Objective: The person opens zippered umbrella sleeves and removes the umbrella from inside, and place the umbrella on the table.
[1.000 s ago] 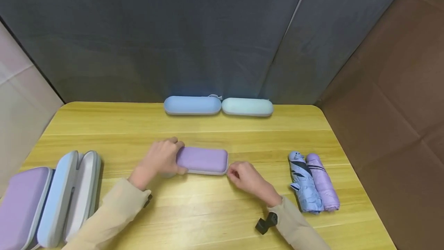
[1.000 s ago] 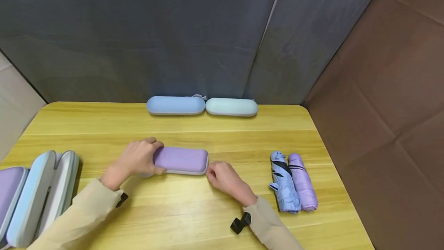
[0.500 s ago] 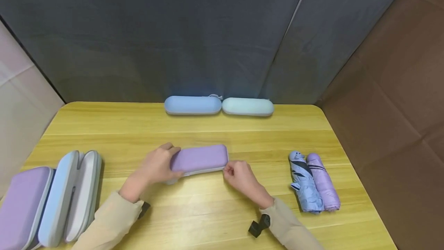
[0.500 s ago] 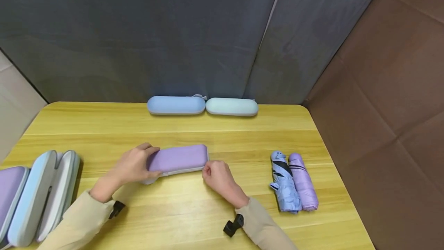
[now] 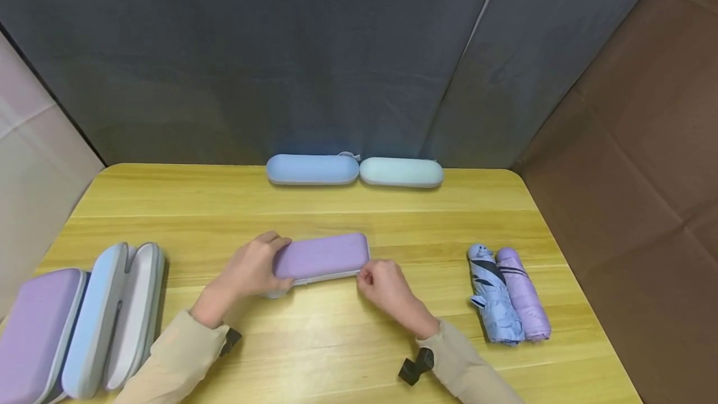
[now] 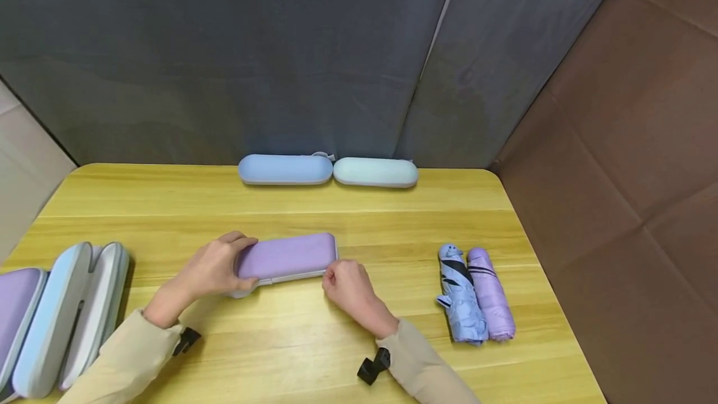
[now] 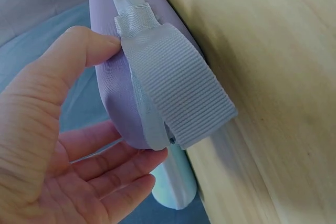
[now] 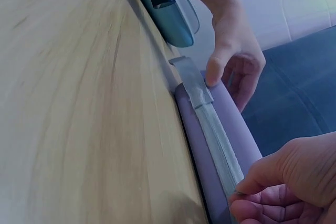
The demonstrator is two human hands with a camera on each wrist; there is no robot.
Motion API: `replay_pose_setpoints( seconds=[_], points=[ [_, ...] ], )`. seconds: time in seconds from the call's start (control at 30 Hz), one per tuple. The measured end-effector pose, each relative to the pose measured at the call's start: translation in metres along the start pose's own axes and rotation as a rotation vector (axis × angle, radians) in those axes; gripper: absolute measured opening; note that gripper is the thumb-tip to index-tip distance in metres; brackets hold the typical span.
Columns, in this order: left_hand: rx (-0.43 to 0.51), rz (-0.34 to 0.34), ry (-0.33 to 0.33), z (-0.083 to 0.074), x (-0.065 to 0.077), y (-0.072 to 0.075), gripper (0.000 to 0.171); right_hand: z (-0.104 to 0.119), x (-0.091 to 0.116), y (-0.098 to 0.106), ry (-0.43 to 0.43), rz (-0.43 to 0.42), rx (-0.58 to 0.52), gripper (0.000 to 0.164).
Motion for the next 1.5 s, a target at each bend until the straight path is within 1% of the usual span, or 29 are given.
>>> replay_pose_setpoints(
  seconds=[0.2, 0.37, 0.43, 0.63, 0.73, 0.77, 0.87, 0.93, 0.97, 1.03, 1.1, 1.13, 1.17, 1.2, 1.23, 1.3, 1.33, 1.4, 1.47, 1.5],
  points=[
    [-0.005, -0.01, -0.006, 0.0, 0.0, -0.001, 0.065, 0.014, -0.003, -0.005, 0.005, 0.016, 0.032, 0.013],
    [-0.006, -0.018, -0.007, 0.0, 0.0, -0.002, 0.065, 0.03, -0.008, -0.017, 0.047, 0.002, 0.119, 0.011],
    [-0.004, -0.025, -0.01, 0.0, 0.0, -0.003, 0.065, 0.037, -0.011, -0.023, 0.072, -0.002, 0.138, 0.012],
    [0.003, -0.042, -0.024, 0.0, 0.0, -0.005, 0.064, 0.058, -0.016, -0.04, 0.124, 0.022, 0.152, 0.019],
    [0.01, -0.046, -0.029, -0.001, 0.0, -0.005, 0.064, 0.061, -0.017, -0.043, 0.119, 0.05, 0.14, 0.016],
    [0.012, -0.046, -0.03, -0.001, 0.0, -0.005, 0.064, 0.06, -0.017, -0.043, 0.118, 0.063, 0.127, 0.013],
    [0.027, -0.046, -0.027, 0.0, 0.001, -0.005, 0.065, 0.055, -0.017, -0.039, 0.125, 0.117, 0.03, 0.007],
    [0.05, -0.046, -0.022, 0.0, 0.003, -0.004, 0.064, 0.049, -0.02, -0.031, 0.139, 0.12, -0.06, 0.006],
    [0.066, -0.048, -0.018, 0.001, 0.005, -0.003, 0.064, 0.045, -0.023, -0.025, 0.143, 0.104, -0.103, 0.006],
    [0.095, -0.053, -0.009, 0.002, 0.008, -0.001, 0.065, 0.035, -0.029, -0.012, 0.142, 0.021, -0.161, 0.005],
    [0.119, -0.06, 0.007, 0.004, 0.012, 0.001, 0.065, 0.023, -0.036, 0.001, 0.099, -0.075, -0.166, 0.003],
    [0.131, -0.066, 0.018, 0.004, 0.015, 0.002, 0.065, 0.016, -0.04, 0.007, 0.069, -0.096, -0.156, 0.008],
    [0.142, -0.071, 0.034, 0.005, 0.016, 0.002, 0.065, 0.009, -0.043, 0.012, 0.034, -0.094, -0.142, 0.015],
    [0.155, -0.076, 0.051, 0.006, 0.018, 0.003, 0.064, 0.001, -0.046, 0.015, 0.002, -0.069, -0.14, 0.022],
    [0.17, -0.079, 0.07, 0.008, 0.02, 0.004, 0.062, -0.006, -0.049, 0.017, -0.026, -0.019, -0.14, 0.028],
    [0.212, -0.087, 0.108, 0.01, 0.021, 0.004, 0.057, -0.017, -0.052, 0.019, -0.05, 0.136, -0.165, 0.038],
    [0.236, -0.087, 0.128, 0.011, 0.022, 0.004, 0.055, -0.021, -0.053, 0.019, -0.051, 0.219, -0.184, 0.04],
    [0.292, -0.09, 0.156, 0.014, 0.021, 0.003, 0.049, -0.026, -0.053, 0.018, -0.046, 0.345, -0.234, 0.041],
    [0.341, -0.097, 0.167, 0.018, 0.019, 0.002, 0.045, -0.027, -0.05, 0.018, -0.038, 0.435, -0.266, 0.043],
    [0.359, -0.101, 0.168, 0.02, 0.018, 0.002, 0.043, -0.027, -0.049, 0.019, -0.03, 0.466, -0.281, 0.044]
  ],
)
Point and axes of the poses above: each hand's wrist, its own x-axis away from the middle knuckle, its own y-axis out of the back of the hand, z = x × y, the point moved 2 cm from there along -x, towards the middle knuckle, and after that the axes turned 5 degrees about -y, right-handed, at the moved point
